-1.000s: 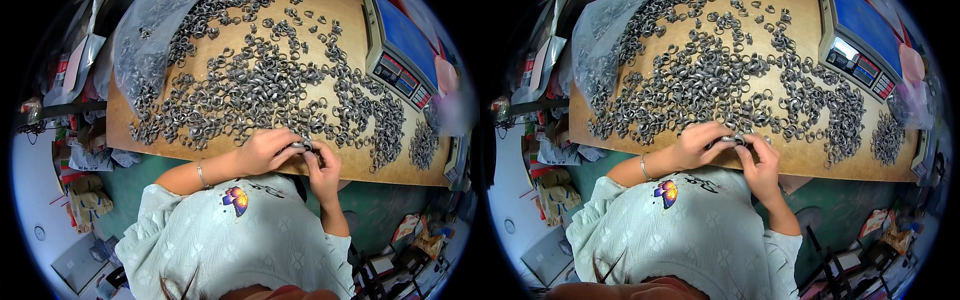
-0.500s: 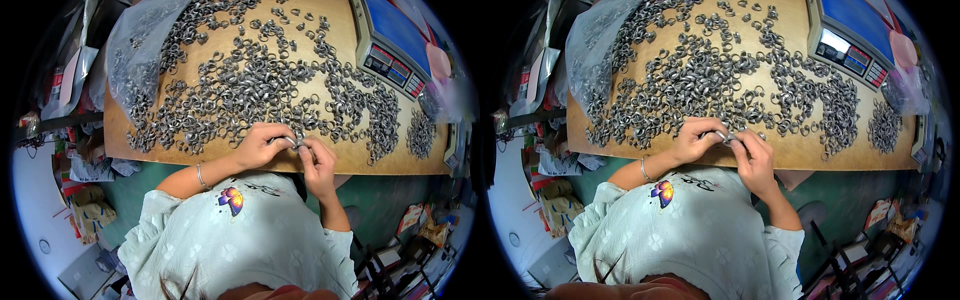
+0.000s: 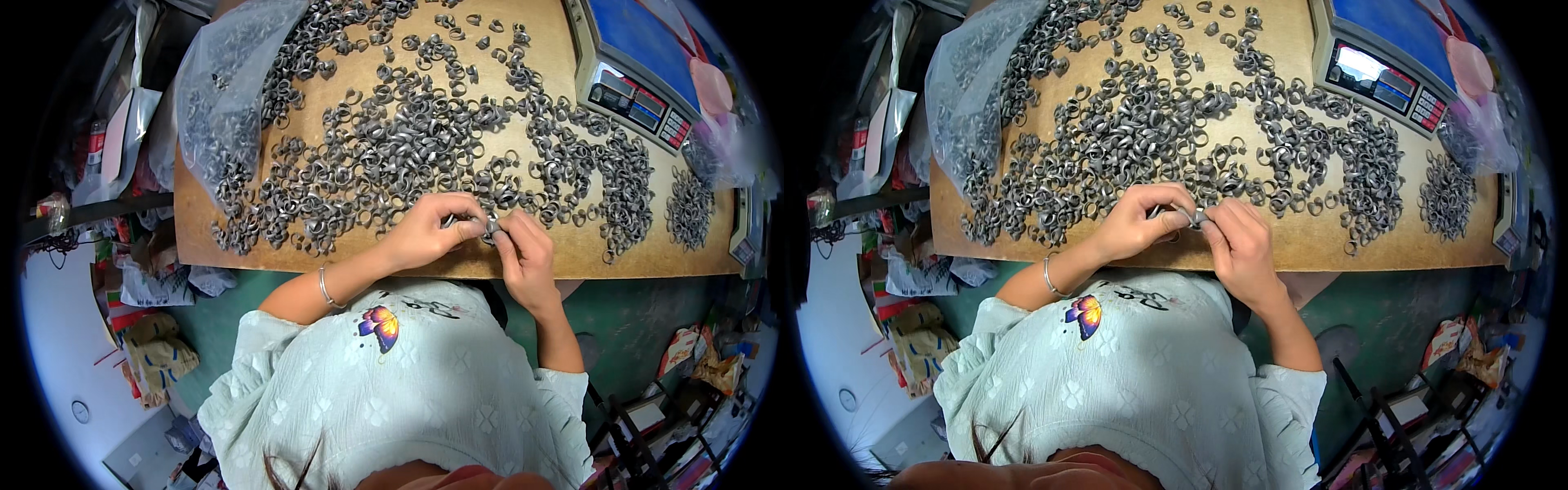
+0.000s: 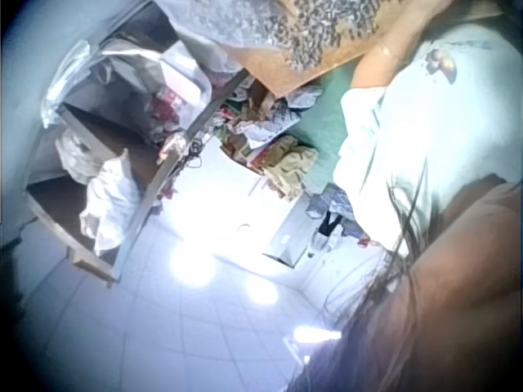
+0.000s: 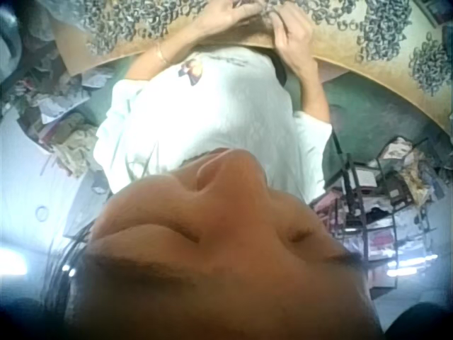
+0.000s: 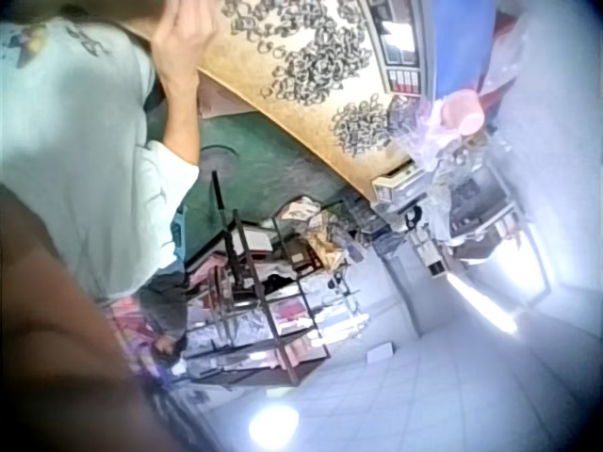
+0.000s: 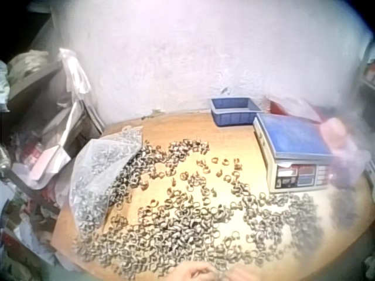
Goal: The person counts metal clips by hand on a wooden table, sorting them into small piles and then scooping the clips into a plastic bag.
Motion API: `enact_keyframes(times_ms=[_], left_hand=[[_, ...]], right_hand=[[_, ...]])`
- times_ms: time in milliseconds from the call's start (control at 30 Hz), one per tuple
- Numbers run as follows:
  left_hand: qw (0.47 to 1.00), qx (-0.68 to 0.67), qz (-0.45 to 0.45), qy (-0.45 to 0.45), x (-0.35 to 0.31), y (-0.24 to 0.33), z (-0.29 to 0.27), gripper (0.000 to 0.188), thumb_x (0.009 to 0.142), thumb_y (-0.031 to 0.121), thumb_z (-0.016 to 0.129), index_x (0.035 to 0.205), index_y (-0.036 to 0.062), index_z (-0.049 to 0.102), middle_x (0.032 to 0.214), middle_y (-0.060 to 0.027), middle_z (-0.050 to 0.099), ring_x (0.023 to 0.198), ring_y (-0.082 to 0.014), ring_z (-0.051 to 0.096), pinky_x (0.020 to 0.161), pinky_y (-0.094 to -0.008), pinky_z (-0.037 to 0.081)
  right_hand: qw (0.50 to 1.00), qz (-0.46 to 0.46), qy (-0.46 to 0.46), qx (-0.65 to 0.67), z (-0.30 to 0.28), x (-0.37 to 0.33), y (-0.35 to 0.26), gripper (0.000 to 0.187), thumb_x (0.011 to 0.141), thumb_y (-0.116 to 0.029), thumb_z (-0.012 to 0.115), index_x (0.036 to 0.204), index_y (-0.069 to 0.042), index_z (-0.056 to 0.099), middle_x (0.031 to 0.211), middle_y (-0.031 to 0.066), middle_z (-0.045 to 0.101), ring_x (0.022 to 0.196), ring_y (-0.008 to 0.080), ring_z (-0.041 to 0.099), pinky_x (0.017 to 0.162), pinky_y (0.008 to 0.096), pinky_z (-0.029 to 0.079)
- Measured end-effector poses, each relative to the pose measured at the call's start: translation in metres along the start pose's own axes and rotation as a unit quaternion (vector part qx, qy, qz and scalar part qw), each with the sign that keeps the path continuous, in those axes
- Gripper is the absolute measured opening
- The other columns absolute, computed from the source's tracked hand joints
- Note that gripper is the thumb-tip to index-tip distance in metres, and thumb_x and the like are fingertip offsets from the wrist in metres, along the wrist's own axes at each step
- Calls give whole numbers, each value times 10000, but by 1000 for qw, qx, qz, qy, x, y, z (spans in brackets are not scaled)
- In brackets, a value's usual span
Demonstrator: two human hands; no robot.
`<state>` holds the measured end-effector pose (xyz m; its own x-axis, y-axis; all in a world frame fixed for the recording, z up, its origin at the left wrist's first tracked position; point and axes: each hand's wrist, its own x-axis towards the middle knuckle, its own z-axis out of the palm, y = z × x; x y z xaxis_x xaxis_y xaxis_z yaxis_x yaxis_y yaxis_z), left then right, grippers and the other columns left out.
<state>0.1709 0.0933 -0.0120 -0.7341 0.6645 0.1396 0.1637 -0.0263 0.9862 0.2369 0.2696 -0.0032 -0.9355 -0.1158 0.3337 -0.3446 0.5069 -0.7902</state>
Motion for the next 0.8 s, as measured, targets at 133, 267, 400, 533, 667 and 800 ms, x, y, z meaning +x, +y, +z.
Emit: enact_keyframes(times_ms=[133,267,400,533,667,800], left_hand=[[980,128,131,77,-4,1,3,112,859,71,602,890,-28,643,818,-68,631,682,-123,564,586,-245,453],[994,-23,-84,66,-4,6,4,120,884,76,600,917,-25,655,788,-47,620,606,-88,531,517,-235,416],[941,-242,-229,58,-4,7,5,162,914,107,587,969,-30,652,805,-41,610,540,-62,469,449,-201,347],[908,-336,-245,54,-7,6,4,148,904,94,596,961,-25,663,774,-33,615,551,-66,483,471,-208,364],[995,3,-43,91,-5,-3,10,158,879,92,618,987,-16,655,783,-34,634,574,-75,508,504,-225,400],[969,-134,-157,138,-4,2,13,199,880,140,645,1015,-5,633,759,-39,633,545,-58,482,465,-211,366]], right_hand=[[878,290,-60,376,-2,-7,1,151,937,-111,531,845,5,564,700,12,496,579,108,466,526,265,375],[833,318,-69,447,-1,-6,4,166,950,-138,523,874,0,576,706,8,517,583,82,454,530,240,360],[979,174,1,109,6,-4,-2,131,916,-94,535,873,25,567,714,109,515,594,214,503,550,324,388],[991,112,26,63,9,-3,-4,106,902,-68,531,886,32,561,714,131,508,602,270,497,570,341,398],[991,99,12,95,11,-5,4,91,900,-62,536,892,24,563,714,113,524,622,233,511,569,331,401],[947,232,3,221,8,-7,5,99,893,-70,565,848,17,574,742,85,551,659,167,521,586,311,415]])
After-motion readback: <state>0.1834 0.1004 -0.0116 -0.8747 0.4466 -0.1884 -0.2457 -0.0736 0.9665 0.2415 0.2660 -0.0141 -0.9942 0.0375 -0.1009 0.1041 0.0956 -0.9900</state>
